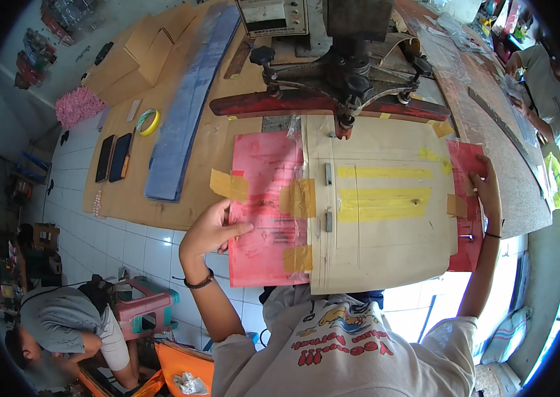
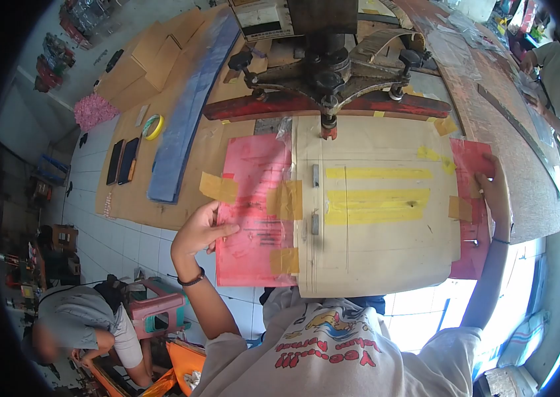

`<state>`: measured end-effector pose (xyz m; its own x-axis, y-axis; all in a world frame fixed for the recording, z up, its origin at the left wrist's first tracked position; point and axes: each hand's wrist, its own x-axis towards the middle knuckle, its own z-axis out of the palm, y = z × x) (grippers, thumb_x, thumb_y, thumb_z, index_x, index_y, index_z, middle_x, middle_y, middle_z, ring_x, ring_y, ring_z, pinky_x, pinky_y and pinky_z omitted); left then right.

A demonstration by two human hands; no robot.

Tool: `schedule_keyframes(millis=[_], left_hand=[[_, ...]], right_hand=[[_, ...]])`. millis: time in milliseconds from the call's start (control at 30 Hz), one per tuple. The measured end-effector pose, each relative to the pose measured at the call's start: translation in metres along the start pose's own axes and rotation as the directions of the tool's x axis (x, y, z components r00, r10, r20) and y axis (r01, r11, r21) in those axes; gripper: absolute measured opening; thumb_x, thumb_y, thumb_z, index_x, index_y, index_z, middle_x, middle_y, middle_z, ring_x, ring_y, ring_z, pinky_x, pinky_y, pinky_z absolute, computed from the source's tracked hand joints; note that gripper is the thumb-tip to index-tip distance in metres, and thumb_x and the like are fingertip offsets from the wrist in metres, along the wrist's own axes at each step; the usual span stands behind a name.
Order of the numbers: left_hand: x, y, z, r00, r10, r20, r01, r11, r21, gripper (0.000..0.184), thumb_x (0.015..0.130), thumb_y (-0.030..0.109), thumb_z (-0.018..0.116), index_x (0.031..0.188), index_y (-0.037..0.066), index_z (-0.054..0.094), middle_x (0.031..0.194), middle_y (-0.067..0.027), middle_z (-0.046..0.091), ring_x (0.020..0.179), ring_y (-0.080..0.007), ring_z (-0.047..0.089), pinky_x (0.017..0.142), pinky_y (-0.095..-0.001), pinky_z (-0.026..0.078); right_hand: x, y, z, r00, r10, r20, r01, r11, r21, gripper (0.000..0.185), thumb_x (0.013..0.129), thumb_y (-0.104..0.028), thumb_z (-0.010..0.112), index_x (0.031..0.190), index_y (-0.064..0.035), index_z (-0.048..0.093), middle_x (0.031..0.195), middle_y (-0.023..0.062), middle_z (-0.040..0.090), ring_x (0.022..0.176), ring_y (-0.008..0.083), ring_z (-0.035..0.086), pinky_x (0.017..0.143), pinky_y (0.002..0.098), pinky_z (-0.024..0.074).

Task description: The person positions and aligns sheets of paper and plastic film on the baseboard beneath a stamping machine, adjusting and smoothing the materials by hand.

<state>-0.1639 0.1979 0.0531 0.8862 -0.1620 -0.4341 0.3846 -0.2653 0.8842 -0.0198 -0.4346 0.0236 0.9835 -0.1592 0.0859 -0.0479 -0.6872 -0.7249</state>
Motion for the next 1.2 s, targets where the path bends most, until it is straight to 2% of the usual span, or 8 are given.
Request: schedule_keyframes(millis=[200, 300, 400, 633, 767, 933, 1033, 1200], left_hand=[[-0.011, -0.005, 0.008, 0.996, -0.033, 0.081, 0.022, 0.992, 0.127, 0.041, 0.090, 0.023, 0.080, 0.116, 0.000, 0.057, 0.074, -0.0008, 0.062, 0.049, -0.0061, 0.049, 0.041, -0.0257, 0.041], [0.003, -0.034, 0.028, 0.963, 0.252, -0.098, -0.253, 0.968, 0.005, 0.040, 0.093, 0.026, 0.077, 0.116, -0.001, 0.057, 0.079, -0.0018, 0.062, 0.058, -0.0064, 0.052, 0.048, -0.0262, 0.045], [0.000, -0.003, 0.055, 0.991, 0.110, -0.072, -0.112, 0.993, -0.033, 0.039, 0.096, 0.027, 0.073, 0.116, -0.002, 0.057, 0.082, -0.0024, 0.062, 0.067, -0.0071, 0.055, 0.057, -0.0270, 0.048], [0.010, 0.004, 0.097, 0.944, 0.324, 0.055, -0.327, 0.944, 0.054, 0.033, 0.095, 0.023, 0.074, 0.104, -0.003, 0.056, 0.077, 0.0003, 0.059, 0.064, -0.0064, 0.050, 0.055, -0.0277, 0.044], [0.021, 0.000, 0.115, 0.909, 0.405, 0.102, -0.401, 0.914, -0.059, 0.030, 0.098, 0.022, 0.067, 0.102, -0.003, 0.050, 0.072, -0.0068, 0.052, 0.064, -0.0129, 0.045, 0.059, -0.0334, 0.044], [0.030, 0.000, 0.128, 0.902, 0.410, 0.136, -0.401, 0.912, -0.089, 0.040, 0.096, 0.026, 0.068, 0.113, -0.006, 0.052, 0.103, -0.0220, 0.062, 0.089, -0.0333, 0.057, 0.087, -0.0399, 0.048], [0.030, -0.002, 0.134, 0.863, 0.496, 0.095, -0.495, 0.868, -0.030, 0.032, 0.098, 0.022, 0.068, 0.113, -0.002, 0.054, 0.092, -0.0062, 0.059, 0.080, -0.0126, 0.054, 0.073, -0.0307, 0.049], [0.033, -0.004, 0.144, 0.860, 0.485, 0.159, -0.483, 0.874, -0.052, 0.033, 0.098, 0.024, 0.068, 0.112, -0.002, 0.055, 0.094, -0.0085, 0.059, 0.081, -0.0154, 0.055, 0.077, -0.0328, 0.050]], right_hand=[[-0.013, 0.001, 0.001, 0.995, -0.089, -0.037, 0.086, 0.994, -0.071, 0.058, 0.092, -0.007, 0.070, 0.146, -0.0043, 0.049, 0.140, 0.0146, 0.058, 0.112, 0.0207, 0.064, 0.094, 0.0339, 0.0531], [-0.012, 0.028, -0.010, 0.989, -0.121, -0.079, 0.114, 0.990, -0.085, 0.059, 0.092, -0.006, 0.070, 0.147, -0.0035, 0.048, 0.142, 0.0159, 0.057, 0.115, 0.0227, 0.064, 0.095, 0.0347, 0.0532], [-0.015, 0.034, -0.022, 0.992, -0.089, -0.089, 0.083, 0.994, -0.077, 0.058, 0.093, -0.004, 0.068, 0.147, -0.0026, 0.047, 0.144, 0.0164, 0.056, 0.121, 0.0245, 0.061, 0.100, 0.0357, 0.0517], [-0.014, 0.056, -0.060, 0.992, -0.059, -0.111, 0.050, 0.996, -0.080, 0.056, 0.095, -0.004, 0.065, 0.148, -0.0008, 0.046, 0.147, 0.0157, 0.054, 0.126, 0.0245, 0.059, 0.103, 0.0360, 0.0504], [-0.015, 0.053, -0.066, 0.993, -0.017, -0.113, 0.000, 0.989, -0.148, 0.057, 0.095, -0.006, 0.066, 0.148, -0.0007, 0.046, 0.148, 0.0157, 0.053, 0.130, 0.0250, 0.056, 0.108, 0.0363, 0.0466], [-0.015, 0.063, -0.078, 0.995, 0.030, -0.099, -0.032, 0.999, -0.023, 0.055, 0.096, -0.008, 0.067, 0.147, -0.0008, 0.049, 0.149, 0.0157, 0.053, 0.135, 0.0257, 0.051, 0.116, 0.0372, 0.0404], [-0.019, 0.067, -0.092, 0.991, 0.023, -0.131, -0.037, 0.994, -0.104, 0.055, 0.096, -0.007, 0.066, 0.148, -0.0009, 0.048, 0.149, 0.0155, 0.053, 0.133, 0.0244, 0.054, 0.113, 0.0360, 0.0433], [-0.033, 0.080, -0.112, 0.992, 0.028, -0.122, -0.034, 0.998, -0.053, 0.055, 0.096, -0.006, 0.065, 0.148, -0.0008, 0.047, 0.146, 0.0169, 0.054, 0.127, 0.0238, 0.059, 0.107, 0.0347, 0.0497]])
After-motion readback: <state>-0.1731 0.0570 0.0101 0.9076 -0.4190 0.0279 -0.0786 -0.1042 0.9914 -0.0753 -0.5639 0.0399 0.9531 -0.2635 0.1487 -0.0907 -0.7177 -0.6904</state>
